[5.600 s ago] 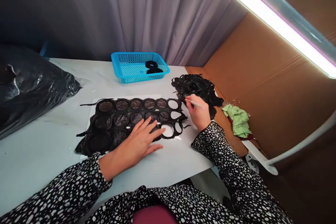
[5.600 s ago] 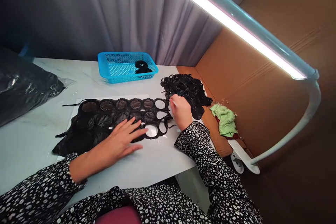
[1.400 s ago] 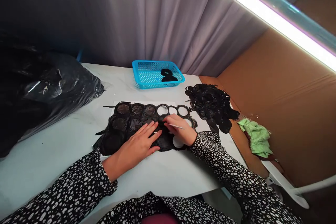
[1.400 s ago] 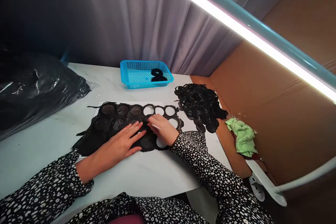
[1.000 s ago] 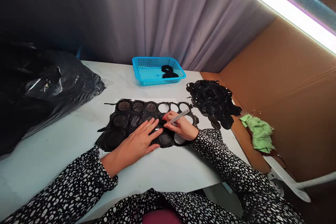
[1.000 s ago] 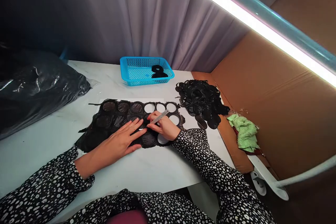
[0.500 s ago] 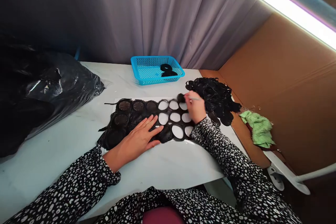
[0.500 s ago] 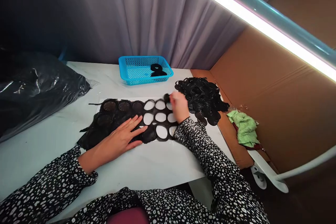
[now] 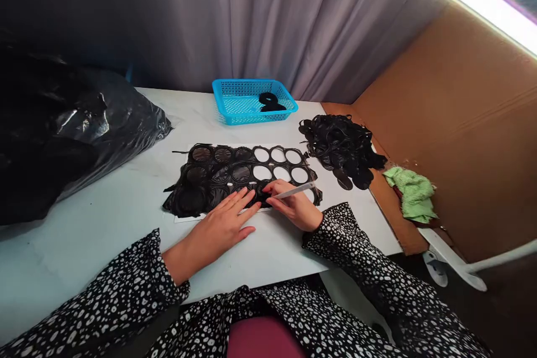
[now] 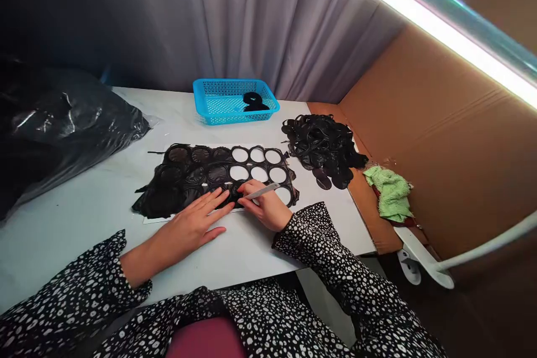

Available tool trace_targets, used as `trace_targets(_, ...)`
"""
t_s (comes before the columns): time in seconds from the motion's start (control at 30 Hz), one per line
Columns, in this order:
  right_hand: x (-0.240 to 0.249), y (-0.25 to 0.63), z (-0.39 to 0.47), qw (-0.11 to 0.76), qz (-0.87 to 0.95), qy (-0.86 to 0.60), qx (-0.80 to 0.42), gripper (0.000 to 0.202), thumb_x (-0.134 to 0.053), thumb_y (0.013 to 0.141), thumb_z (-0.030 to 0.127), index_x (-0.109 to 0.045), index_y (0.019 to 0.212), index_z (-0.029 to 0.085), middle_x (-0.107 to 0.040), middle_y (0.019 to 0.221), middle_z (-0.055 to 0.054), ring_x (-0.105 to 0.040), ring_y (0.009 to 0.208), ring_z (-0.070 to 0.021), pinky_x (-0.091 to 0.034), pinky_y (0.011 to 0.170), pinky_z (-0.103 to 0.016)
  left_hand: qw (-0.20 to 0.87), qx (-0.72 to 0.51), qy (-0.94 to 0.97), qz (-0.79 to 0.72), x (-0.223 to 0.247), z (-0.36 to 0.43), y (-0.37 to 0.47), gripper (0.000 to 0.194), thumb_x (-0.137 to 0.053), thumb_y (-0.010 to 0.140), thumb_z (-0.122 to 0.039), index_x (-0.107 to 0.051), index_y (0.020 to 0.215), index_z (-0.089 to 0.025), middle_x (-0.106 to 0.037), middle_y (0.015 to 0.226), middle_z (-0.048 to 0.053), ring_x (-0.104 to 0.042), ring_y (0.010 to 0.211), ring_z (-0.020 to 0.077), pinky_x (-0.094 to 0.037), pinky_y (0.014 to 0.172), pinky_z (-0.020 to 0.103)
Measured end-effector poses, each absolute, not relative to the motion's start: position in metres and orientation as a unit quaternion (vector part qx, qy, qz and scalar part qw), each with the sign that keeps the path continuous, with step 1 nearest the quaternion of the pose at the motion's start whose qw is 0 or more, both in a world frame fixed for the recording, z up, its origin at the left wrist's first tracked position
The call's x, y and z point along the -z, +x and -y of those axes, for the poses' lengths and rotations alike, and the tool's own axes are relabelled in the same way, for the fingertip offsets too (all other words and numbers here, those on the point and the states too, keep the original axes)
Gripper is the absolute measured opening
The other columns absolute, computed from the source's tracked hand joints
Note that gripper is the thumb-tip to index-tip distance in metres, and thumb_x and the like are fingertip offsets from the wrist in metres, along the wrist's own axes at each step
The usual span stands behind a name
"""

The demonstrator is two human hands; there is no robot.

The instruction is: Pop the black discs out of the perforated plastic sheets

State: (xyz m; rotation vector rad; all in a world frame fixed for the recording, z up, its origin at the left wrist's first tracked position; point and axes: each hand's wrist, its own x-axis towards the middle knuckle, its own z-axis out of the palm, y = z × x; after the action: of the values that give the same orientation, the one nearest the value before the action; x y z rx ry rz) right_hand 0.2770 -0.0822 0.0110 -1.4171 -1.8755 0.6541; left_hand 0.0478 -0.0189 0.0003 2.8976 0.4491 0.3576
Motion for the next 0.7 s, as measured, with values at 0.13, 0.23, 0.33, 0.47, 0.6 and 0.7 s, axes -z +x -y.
trace_targets(0.13, -0.017, 0.285, 0.078, 0.329, 0.718, -0.54, -0.29, 0.017, -0.054, 0.095, 0.024, -0.056, 0.079, 0.02, -0.059, 0.106, -0.008, -0.057, 0.096, -0.0187, -0.048, 0.086, -0.034, 0.117, -0.116, 0.977, -0.137, -0.001, 0.014, 0.045, 0.047, -0.044, 0.102, -0.043, -0.046, 0.144, -0.023, -0.037, 0.155, 0.01, -0.03, 0.145, 0.0271, -0.033, 0.117, 0.046)
trace_targets(0.23, -0.017, 0.283, 0.076, 0.324, 0.718, -0.544, -0.291, 0.017, -0.056, 0.094, 0.023, -0.057, 0.078, 0.019, -0.057, 0.104, -0.007, -0.056, 0.095, -0.0183, -0.047, 0.086, -0.034, 0.119, -0.116, 0.976, -0.138, -0.002, 0.013, 0.046, 0.046, -0.045, 0.102, -0.043, -0.047, 0.143, -0.023, -0.037, 0.155, 0.011, -0.03, 0.145, 0.0278, -0.034, 0.116, 0.047)
trace_targets(0.33, -0.015, 0.282, 0.075, 0.32, 0.72, -0.545, -0.285, 0.015, -0.057, 0.093, 0.022, -0.057, 0.078, 0.02, -0.056, 0.103, -0.007, -0.055, 0.093, -0.0179, -0.047, 0.085, -0.033, 0.109, -0.105, 0.979, -0.136, -0.002, 0.014, 0.046, 0.045, -0.046, 0.101, -0.041, -0.049, 0.142, -0.021, -0.038, 0.154, 0.013, -0.031, 0.145, 0.0295, -0.034, 0.115, 0.048)
trace_targets(0.47, -0.015, 0.283, 0.073, 0.318, 0.726, -0.546, -0.273, 0.016, -0.057, 0.093, 0.022, -0.055, 0.078, 0.02, -0.055, 0.099, -0.005, -0.054, 0.089, -0.0172, -0.047, 0.082, -0.032, 0.106, -0.097, 0.98, -0.136, -0.001, 0.014, 0.045, 0.044, -0.046, 0.101, -0.04, -0.049, 0.141, -0.021, -0.038, 0.154, 0.014, -0.03, 0.145, 0.0299, -0.034, 0.115, 0.049)
trace_targets(0.6, -0.01, 0.274, 0.079, 0.289, 0.759, -0.541, -0.217, 0.014, -0.054, 0.094, 0.021, -0.055, 0.08, 0.021, -0.057, 0.103, -0.008, -0.053, 0.093, -0.0203, -0.048, 0.083, -0.036, 0.115, -0.1, 0.979, -0.135, -0.001, 0.013, 0.045, 0.044, -0.045, 0.102, -0.04, -0.048, 0.142, -0.022, -0.036, 0.155, 0.013, -0.028, 0.146, 0.0292, -0.034, 0.116, 0.049)
trace_targets(0.7, -0.003, 0.268, 0.084, 0.249, 0.801, -0.524, -0.145, 0.013, -0.049, 0.095, 0.018, -0.057, 0.087, 0.021, -0.06, 0.112, -0.011, -0.052, 0.1, -0.0242, -0.047, 0.088, -0.041, 0.119, -0.1, 0.978, -0.138, 0.0, 0.013, 0.045, 0.045, -0.046, 0.101, -0.041, -0.048, 0.142, -0.022, -0.031, 0.158, 0.013, -0.026, 0.146, 0.0303, -0.033, 0.116, 0.049)
